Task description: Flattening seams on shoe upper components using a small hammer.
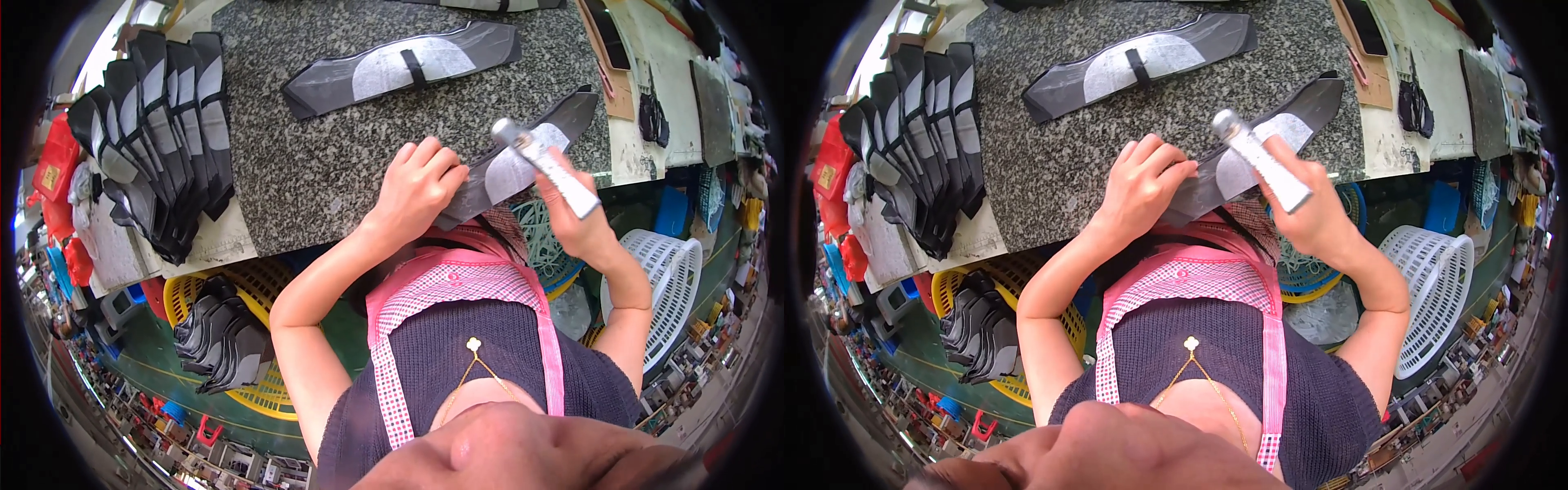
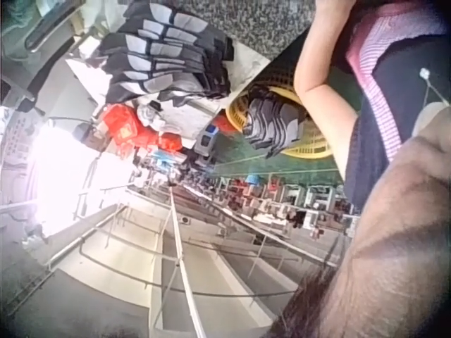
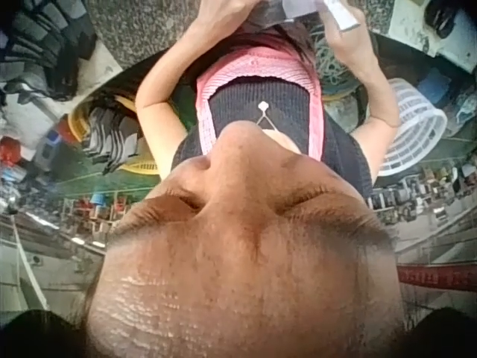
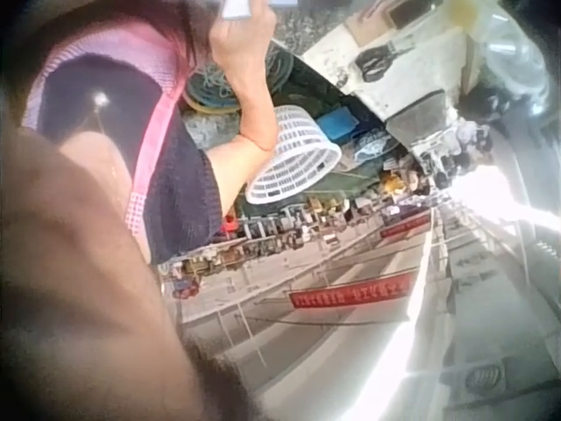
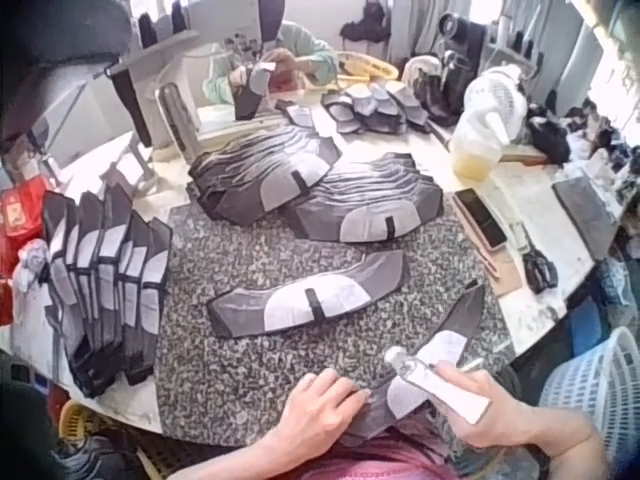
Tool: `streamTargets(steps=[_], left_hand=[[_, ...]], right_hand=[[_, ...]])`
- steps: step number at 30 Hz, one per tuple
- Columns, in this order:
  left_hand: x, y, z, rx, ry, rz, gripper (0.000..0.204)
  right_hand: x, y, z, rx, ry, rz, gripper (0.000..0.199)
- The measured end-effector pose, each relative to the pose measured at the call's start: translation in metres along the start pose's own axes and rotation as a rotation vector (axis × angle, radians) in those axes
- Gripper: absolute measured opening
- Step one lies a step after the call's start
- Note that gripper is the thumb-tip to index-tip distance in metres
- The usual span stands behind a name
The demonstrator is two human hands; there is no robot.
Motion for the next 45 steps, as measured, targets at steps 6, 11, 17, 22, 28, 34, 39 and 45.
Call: streamTargets(steps=[6, 11, 17, 22, 28, 34, 39, 45], left_hand=[[0.002, -0.015, 0.018, 0.194, -0.152, -0.024, 0.018], [0.002, 0.008, 0.004, -0.067, -0.075, 0.179, 0.027], [-0.001, 0.008, -0.001, -0.130, -0.064, 0.249, 0.018], [0.002, 0.000, -0.001, -0.066, 0.019, 0.150, 0.025], [0.010, -0.016, -0.007, 0.277, 0.075, -0.012, 0.017], [0.005, -0.011, -0.010, 0.319, 0.075, -0.123, 0.011], [0.007, 0.003, -0.008, 0.126, 0.061, 0.000, 0.013], [0.000, 0.006, -0.011, 0.049, -0.019, 0.123, 0.016]], right_hand=[[-0.015, 0.031, 0.000, -0.020, -0.142, -0.114, 0.018], [0.008, 0.009, 0.005, 0.119, 0.022, -0.051, 0.020], [-0.010, 0.019, 0.010, 0.088, -0.282, -0.116, 0.019], [-0.011, 0.022, 0.007, 0.086, -0.111, 0.009, 0.016], [-0.024, 0.026, 0.013, 0.149, -0.172, 0.037, 0.023], [-0.017, 0.020, 0.006, 0.105, -0.142, 0.014, 0.025], [-0.019, 0.022, 0.010, 0.184, -0.163, -0.069, 0.021], [-0.033, 0.027, 0.012, 0.163, -0.293, -0.082, 0.025]])
Point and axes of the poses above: each hand's wrist, its own z-axis towards the middle knuckle, its own x-axis out of the back of the hand, y = z × x, the point moved 6 cm from there along z, towards the middle knuckle, and after that the axes turned 5 degrees about x, right-handed, at the moved point
